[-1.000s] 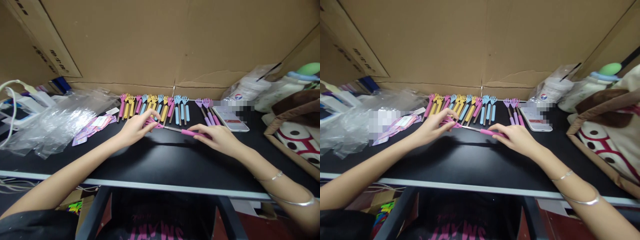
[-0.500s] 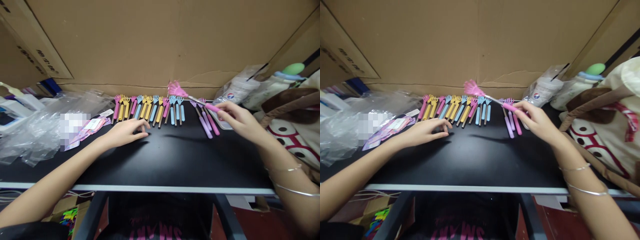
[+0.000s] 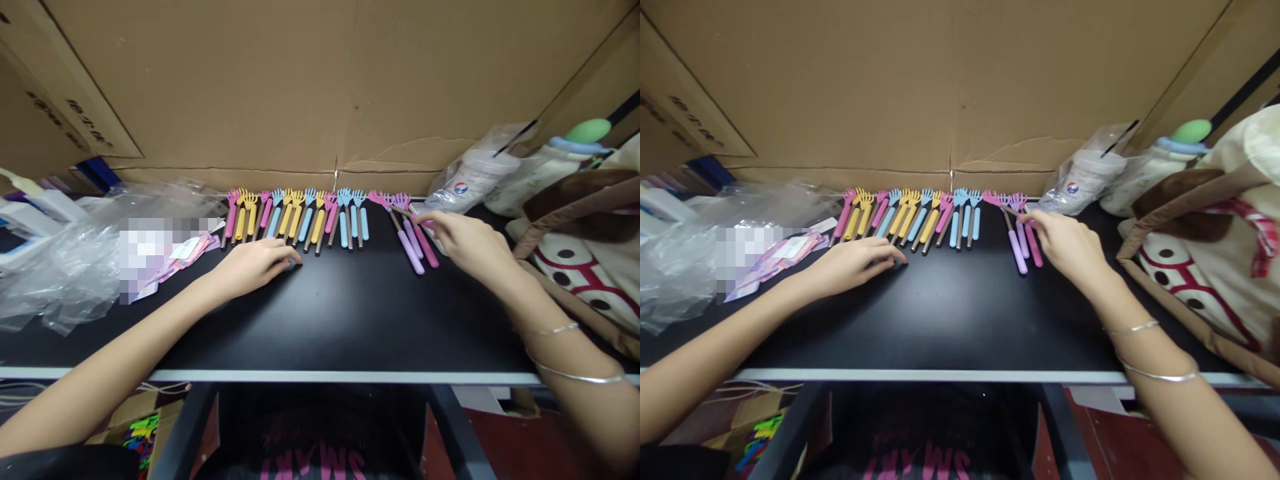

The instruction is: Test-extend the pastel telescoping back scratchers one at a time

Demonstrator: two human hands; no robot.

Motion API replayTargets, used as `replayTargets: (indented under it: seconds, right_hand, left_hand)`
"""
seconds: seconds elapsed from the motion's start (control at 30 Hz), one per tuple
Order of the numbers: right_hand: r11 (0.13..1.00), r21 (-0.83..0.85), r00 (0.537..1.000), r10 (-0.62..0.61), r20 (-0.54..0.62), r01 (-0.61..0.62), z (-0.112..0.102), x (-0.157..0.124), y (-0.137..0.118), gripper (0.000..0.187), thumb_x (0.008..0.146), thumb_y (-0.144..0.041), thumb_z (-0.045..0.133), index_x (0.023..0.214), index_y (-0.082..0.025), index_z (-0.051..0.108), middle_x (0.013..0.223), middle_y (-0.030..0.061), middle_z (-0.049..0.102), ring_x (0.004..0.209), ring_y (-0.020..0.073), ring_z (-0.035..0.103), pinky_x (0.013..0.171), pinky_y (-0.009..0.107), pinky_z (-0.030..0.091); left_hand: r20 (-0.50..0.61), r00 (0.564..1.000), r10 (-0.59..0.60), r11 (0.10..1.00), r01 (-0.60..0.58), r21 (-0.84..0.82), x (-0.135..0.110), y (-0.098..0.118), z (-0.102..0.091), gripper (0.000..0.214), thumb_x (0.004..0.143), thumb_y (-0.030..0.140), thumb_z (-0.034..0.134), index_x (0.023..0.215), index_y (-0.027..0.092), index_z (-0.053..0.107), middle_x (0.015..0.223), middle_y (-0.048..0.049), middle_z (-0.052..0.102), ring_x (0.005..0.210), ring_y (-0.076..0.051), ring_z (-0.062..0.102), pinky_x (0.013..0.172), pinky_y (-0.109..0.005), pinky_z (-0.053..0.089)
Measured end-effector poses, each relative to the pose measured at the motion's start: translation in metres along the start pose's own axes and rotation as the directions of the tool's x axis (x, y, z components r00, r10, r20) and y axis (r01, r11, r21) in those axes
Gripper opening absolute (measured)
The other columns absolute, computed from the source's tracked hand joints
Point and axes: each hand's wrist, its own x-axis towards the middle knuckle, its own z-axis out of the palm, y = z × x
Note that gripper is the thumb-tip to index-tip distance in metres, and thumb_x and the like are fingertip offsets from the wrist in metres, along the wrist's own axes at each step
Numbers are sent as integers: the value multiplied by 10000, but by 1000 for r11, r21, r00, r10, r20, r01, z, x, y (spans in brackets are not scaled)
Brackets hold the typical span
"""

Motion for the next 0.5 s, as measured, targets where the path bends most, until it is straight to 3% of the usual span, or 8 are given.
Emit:
replayTargets:
  seconds: [0.07, 0.2, 0.5]
  right_hand:
    - [993, -106, 998, -47, 29, 50, 5, 1, -8, 472, 963, -379, 267, 1331, -328, 558, 1240, 79, 646, 929, 290, 650, 615, 332, 386]
    - [961, -252, 992, -97, 75, 113, 13, 5, -18, 526, 961, -354, 249, 1415, -232, 485, 1195, 144, 645, 856, 282, 666, 597, 347, 410]
    - [901, -366, 965, -172, 196, 234, 15, 7, -46, 473, 897, -249, 347, 1307, -131, 552, 1169, 165, 670, 921, 287, 663, 651, 355, 437]
  left_hand:
    - [2, 1000, 8, 1000, -8, 11, 0, 0, -1, 323, 978, 351, 356, 1108, 259, 638, 1079, -31, 660, 1000, -197, 619, 811, -287, 487]
    - [9, 1000, 27, 999, -27, 36, 0, 1, -3, 325, 975, 356, 371, 1131, 253, 637, 1076, -32, 671, 1008, -195, 615, 818, -284, 486]
    - [21, 1000, 15, 998, -16, 63, -1, -3, -4, 368, 989, 378, 339, 1126, 274, 664, 1074, -46, 682, 1012, -211, 611, 860, -326, 485]
